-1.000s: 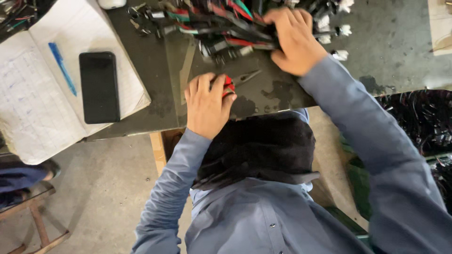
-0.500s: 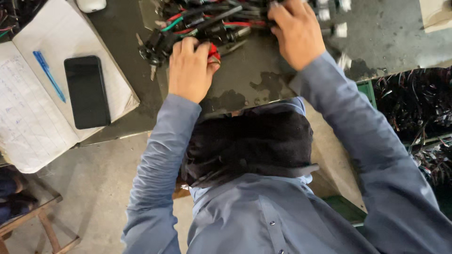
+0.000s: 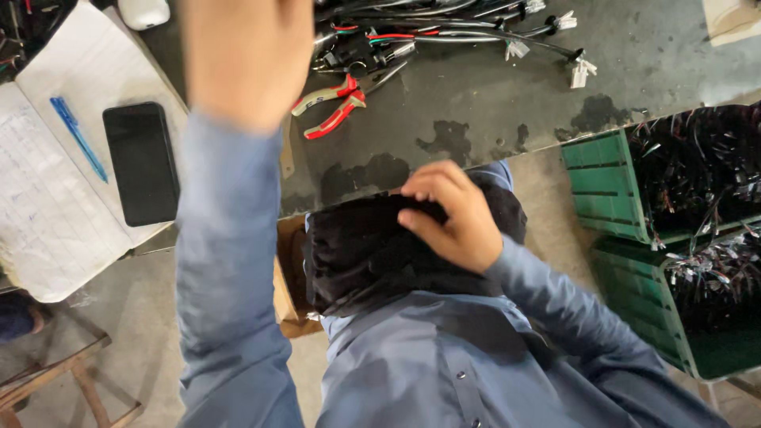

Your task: The person repeatedly strips the outer insulation from black electrical wires using red-handled pliers. After stripping, the person places the processed wires onto a pile on the table. The person continues this process for multiple wires throughout the clip.

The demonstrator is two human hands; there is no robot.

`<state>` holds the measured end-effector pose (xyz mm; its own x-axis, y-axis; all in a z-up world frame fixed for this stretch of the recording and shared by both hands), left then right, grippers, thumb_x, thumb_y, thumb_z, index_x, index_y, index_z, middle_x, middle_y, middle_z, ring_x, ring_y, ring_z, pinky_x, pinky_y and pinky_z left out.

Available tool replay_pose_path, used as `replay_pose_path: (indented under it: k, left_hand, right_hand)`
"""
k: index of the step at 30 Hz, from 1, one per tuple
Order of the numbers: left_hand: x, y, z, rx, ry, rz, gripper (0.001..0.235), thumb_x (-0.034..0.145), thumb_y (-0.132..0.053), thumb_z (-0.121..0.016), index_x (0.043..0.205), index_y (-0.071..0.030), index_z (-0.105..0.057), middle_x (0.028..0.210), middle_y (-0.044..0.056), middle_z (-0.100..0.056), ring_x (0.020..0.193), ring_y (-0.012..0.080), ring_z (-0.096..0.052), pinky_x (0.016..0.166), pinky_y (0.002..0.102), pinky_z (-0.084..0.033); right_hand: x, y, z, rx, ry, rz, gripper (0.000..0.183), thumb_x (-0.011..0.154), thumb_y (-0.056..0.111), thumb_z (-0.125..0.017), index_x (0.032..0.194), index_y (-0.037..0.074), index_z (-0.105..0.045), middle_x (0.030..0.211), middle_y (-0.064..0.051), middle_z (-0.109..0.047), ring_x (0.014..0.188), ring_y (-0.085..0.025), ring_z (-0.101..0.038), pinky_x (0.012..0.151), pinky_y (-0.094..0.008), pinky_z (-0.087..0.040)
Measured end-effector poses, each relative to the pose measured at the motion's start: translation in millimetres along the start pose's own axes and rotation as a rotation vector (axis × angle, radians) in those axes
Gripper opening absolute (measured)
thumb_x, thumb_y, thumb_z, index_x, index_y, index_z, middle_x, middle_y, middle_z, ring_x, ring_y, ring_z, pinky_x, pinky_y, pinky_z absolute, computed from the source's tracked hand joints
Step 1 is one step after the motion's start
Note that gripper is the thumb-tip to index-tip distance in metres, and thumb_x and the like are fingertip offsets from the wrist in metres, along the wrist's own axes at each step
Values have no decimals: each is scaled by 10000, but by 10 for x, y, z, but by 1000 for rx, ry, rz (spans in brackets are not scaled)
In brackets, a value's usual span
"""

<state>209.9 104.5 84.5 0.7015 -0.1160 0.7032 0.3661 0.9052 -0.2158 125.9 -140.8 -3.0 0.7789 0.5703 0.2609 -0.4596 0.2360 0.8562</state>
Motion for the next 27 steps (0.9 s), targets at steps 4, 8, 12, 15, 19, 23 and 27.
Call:
replay_pose_path:
  k: [4, 8, 12, 15, 19, 23, 27]
  left_hand:
    - [-529, -622, 620, -474, 218, 340, 154, 1107, -140, -532, 1056, -13, -604, 858, 106, -637, 742, 263, -635, 718, 406, -484]
    - [-1002, -1303, 277, -784, 482, 596, 168, 1045, -150, -574, 1013, -50, -706, 832, 116, -684, 648, 225, -626, 625, 326, -505]
    - [-1491, -1499, -48, -817, 499, 811, 213, 1048, -190, -574, 1081, -14, -690, 843, 167, -678, 733, 296, -658, 678, 351, -523]
    - [-1640, -1552, -13, -838, 374, 598, 264, 1043, -198, -563, 1152, 36, -620, 961, 219, -662, 856, 375, -648, 738, 381, -515]
    - [-1699, -1616, -73, -933, 346, 762, 358, 1057, -267, -561, 1216, 53, -582, 1001, 188, -667, 895, 336, -676, 803, 378, -532]
    - [-1758, -1503, -220, -995, 411, 994, 359, 1076, -341, -527, 1016, -1, -627, 834, 131, -602, 722, 245, -548, 680, 328, -460]
    - [-1917, -1287, -142, -1619, -116, 1037, 344, 1120, -359, -531, 1003, -37, -557, 846, 75, -509, 728, 169, -433, 660, 321, -367]
  right_hand:
    - [-77, -135, -129, 340, 98, -243, 329, 914, 82, -746, 1215, 55, -615, 1048, -78, -664, 928, -208, -632, 852, -310, -518]
    - [61, -433, 40, 944, -244, -504, 245, 980, 228, -557, 1188, 105, -594, 1116, -80, -692, 924, -216, -647, 820, -353, -539]
    - [34, -218, 66, 1298, -163, -398, 233, 1042, 289, -510, 990, 69, -564, 1181, -115, -624, 1094, -265, -621, 951, -424, -500]
    - [-19, -47, 22, 924, 55, -258, 270, 1091, 298, -492, 1031, 45, -566, 1249, -130, -584, 1109, -231, -560, 940, -388, -465]
    - [-36, -203, 215, 962, -207, -376, 348, 1129, 335, -491, 979, 33, -579, 1185, -152, -647, 787, -134, -461, 765, -308, -367]
    - [28, -84, 375, 646, -262, -115, 358, 1175, 376, -508, 1104, 33, -579, 1207, -150, -631, 968, -193, -547, 899, -342, -440]
    - [-65, 123, -108, 216, 359, 9, 397, 1052, 369, -587, 1219, 11, -554, 1071, -186, -630, 1005, -284, -612, 871, -401, -474]
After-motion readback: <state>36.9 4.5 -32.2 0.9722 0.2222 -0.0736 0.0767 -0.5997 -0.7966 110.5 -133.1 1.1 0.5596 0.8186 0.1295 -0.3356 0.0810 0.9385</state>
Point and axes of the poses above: each hand's wrist, its own x-axis towards the middle knuckle, its own z-axis out of the back of the hand, y = z × x, the point moved 5 cm from there along x, towards the middle knuckle
